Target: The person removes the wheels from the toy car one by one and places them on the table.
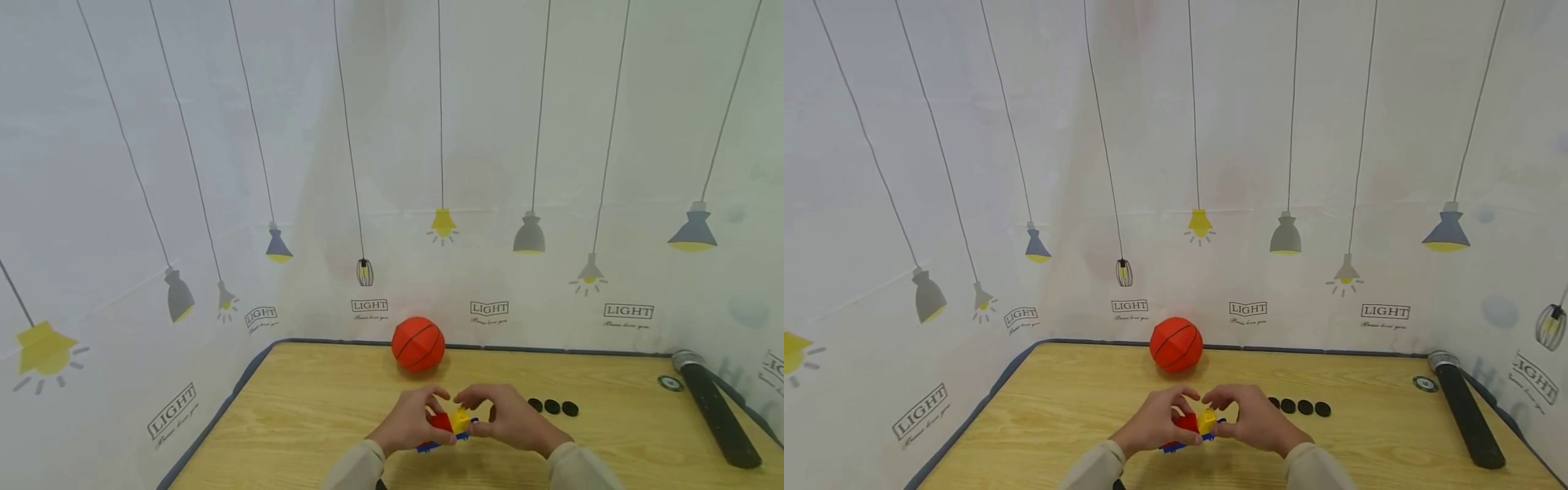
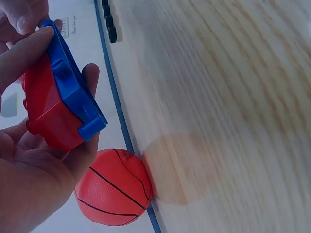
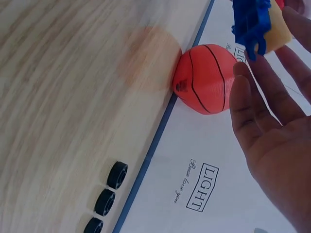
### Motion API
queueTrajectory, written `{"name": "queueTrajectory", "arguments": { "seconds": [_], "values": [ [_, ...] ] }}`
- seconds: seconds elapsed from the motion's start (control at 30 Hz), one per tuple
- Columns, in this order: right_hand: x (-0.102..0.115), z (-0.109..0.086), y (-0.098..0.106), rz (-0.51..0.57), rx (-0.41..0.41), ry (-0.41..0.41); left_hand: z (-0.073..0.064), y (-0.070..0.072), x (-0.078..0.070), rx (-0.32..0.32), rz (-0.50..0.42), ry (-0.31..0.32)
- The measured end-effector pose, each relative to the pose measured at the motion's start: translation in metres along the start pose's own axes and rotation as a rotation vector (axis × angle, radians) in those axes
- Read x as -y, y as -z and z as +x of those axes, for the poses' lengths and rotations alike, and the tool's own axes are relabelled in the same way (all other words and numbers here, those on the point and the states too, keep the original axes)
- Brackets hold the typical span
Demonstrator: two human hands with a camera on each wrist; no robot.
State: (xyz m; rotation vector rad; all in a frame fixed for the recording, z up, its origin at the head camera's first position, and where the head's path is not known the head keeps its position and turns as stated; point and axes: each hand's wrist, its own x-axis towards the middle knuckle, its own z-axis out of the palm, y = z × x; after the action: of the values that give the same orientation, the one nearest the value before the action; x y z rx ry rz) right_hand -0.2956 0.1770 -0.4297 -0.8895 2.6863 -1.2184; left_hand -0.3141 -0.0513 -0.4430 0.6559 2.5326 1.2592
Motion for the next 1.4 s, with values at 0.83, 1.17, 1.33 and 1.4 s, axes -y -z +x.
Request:
{"name": "queueTrajectory", "arguments": {
  "seconds": [0.83,1.17,1.33,1.4],
  "values": [
    [-0.012,-0.012,0.014,0.085,-0.172,-0.130,-0.013,0.004,0.024,-0.123,-0.184,-0.149],
    [-0.033,-0.009,0.009,0.031,-0.126,-0.189,0.003,-0.002,0.032,-0.147,-0.051,-0.133],
    [-0.044,-0.003,0.005,-0.025,-0.083,-0.155,0.013,-0.005,0.036,-0.142,0.031,-0.113],
    [-0.046,0.001,0.003,-0.039,-0.066,-0.159,0.015,-0.005,0.037,-0.143,0.074,-0.116]
  ]
}}
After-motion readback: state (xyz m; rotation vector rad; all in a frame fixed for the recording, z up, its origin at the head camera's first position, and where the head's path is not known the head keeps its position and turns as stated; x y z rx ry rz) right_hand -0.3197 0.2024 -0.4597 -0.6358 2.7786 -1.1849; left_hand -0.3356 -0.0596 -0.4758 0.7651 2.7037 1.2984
